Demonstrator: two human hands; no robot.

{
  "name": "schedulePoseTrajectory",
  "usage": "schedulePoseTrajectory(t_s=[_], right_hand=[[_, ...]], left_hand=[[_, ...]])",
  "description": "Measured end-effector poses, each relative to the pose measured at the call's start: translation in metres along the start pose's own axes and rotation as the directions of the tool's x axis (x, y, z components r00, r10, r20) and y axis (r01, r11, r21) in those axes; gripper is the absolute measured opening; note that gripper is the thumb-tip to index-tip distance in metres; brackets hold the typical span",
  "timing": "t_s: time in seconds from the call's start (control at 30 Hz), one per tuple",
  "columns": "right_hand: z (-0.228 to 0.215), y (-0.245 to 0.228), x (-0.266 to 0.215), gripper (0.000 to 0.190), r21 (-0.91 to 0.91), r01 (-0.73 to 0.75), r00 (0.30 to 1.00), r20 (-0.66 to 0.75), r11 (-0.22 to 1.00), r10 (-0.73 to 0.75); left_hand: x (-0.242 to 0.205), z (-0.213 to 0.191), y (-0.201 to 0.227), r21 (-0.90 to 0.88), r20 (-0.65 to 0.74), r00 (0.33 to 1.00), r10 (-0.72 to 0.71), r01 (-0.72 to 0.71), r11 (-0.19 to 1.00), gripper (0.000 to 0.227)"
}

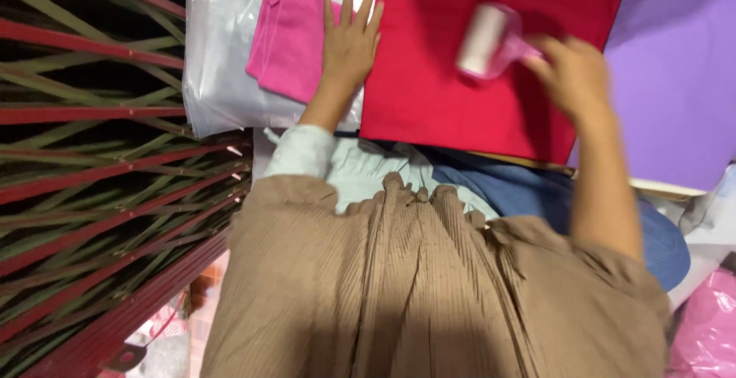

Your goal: Using a lint roller to clean a piece of red fabric and then folding it.

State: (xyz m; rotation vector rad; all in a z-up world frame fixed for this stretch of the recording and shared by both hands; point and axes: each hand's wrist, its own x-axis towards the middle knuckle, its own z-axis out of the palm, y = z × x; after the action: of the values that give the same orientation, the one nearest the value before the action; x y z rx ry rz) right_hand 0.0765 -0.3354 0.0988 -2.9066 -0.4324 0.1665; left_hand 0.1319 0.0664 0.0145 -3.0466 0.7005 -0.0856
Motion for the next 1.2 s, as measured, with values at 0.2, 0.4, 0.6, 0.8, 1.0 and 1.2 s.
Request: schedulePoseTrajectory(t_s=[0.2,0.4,0.6,0.8,1.0,1.2], right_hand=[[-0.029,-0.003,-0.058,0.033,-0.067,-0.001,0.999,-0.049,0.998,-0.003],[0.026,-0.132,-0.008,0.038,-0.009,0.054,0.998,0.012,0.998,-0.054],[-0.012,-0.022,-0.098,0.037,-0.008,-0.113,0.989,0.1,0.994,0.113],[0.008,-0.092,-0.103,0.033,-0.056,0.033,0.999,0.042,0.998,-0.03],[0.019,-0.097,-0.112,0.034,0.007,0.034,0.994,0.103,0.999,-0.034],[-0.046,0.035,-0.204,0.04,-0.213,-0.229,0.95,0.164,0.95,0.266]], left_hand=[[-0.056,-0.027,0.035,-0.2,-0.136,0.986,-0.1,0.072,0.977,0.05],[-0.067,-0.007,0.055,-0.181,-0.068,0.983,-0.172,0.158,0.971,0.054],[-0.09,-0.005,0.04,-0.164,-0.104,0.983,-0.152,0.134,0.977,0.048],[-0.124,-0.005,0.079,-0.247,-0.201,0.965,-0.171,0.119,0.962,0.049],[-0.142,0.026,0.066,-0.13,-0.321,0.94,-0.118,0.08,0.988,0.049],[-0.151,-0.022,0.068,-0.128,-0.238,0.959,-0.155,0.127,0.984,0.054]])
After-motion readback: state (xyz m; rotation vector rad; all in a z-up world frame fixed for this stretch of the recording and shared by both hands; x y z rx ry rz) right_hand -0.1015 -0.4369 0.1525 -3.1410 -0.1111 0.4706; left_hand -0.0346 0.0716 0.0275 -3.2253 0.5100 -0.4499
